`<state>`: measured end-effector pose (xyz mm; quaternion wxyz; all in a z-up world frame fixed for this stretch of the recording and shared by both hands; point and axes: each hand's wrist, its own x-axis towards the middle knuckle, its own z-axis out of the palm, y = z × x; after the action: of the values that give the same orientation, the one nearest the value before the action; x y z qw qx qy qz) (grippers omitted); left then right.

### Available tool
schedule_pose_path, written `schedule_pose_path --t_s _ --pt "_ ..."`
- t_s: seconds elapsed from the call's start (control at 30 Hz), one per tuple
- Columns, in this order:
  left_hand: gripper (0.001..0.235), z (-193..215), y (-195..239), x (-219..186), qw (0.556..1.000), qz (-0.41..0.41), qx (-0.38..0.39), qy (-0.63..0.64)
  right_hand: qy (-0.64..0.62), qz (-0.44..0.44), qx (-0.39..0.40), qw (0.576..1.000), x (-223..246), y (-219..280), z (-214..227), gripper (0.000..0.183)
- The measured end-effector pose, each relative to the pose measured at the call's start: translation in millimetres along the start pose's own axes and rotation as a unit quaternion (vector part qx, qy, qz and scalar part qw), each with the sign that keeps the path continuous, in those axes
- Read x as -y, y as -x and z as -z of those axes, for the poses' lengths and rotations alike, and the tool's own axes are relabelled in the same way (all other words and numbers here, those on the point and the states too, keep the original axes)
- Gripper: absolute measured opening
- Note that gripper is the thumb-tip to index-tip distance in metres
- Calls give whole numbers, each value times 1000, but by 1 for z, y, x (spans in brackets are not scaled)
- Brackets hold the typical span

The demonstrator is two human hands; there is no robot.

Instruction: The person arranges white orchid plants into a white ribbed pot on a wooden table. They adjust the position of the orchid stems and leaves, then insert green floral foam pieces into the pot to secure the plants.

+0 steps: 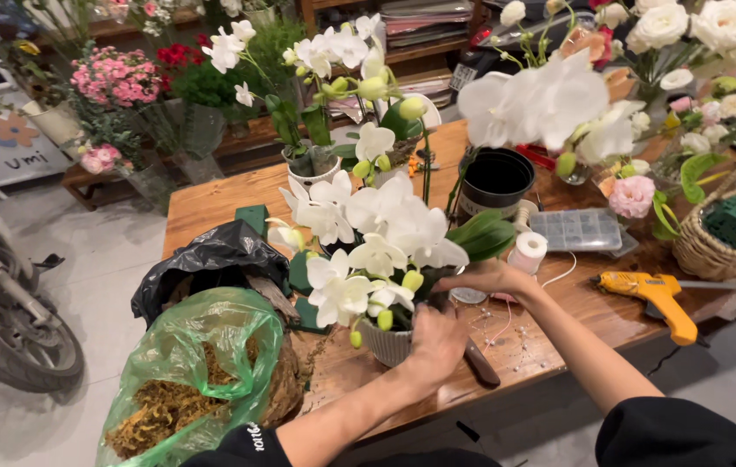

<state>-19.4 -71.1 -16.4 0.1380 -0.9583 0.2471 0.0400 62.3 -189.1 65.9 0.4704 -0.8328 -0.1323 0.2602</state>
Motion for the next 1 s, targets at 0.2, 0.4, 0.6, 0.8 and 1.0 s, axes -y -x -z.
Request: schedule_pose_path --t_s 0.2,0.4,0.6,0.8,1.0 --pt "24 -31 -25 15 945 46 -322 18 8 -11 -35 999 47 21 -10 81" --pt "23 -42 -22 32 979 22 -182 88 26 85 17 996 22 0 4 66" --pt "20 -31 -34 36 984 47 -59 160 70 212 55 973 -12 -30 18 61" --pt "16 -21 -58 32 975 138 148 96 89 284 115 948 -2 -44 38 70" --pt "23 -25 -36 31 979 176 87 52 191 233 155 941 8 -58 39 89"
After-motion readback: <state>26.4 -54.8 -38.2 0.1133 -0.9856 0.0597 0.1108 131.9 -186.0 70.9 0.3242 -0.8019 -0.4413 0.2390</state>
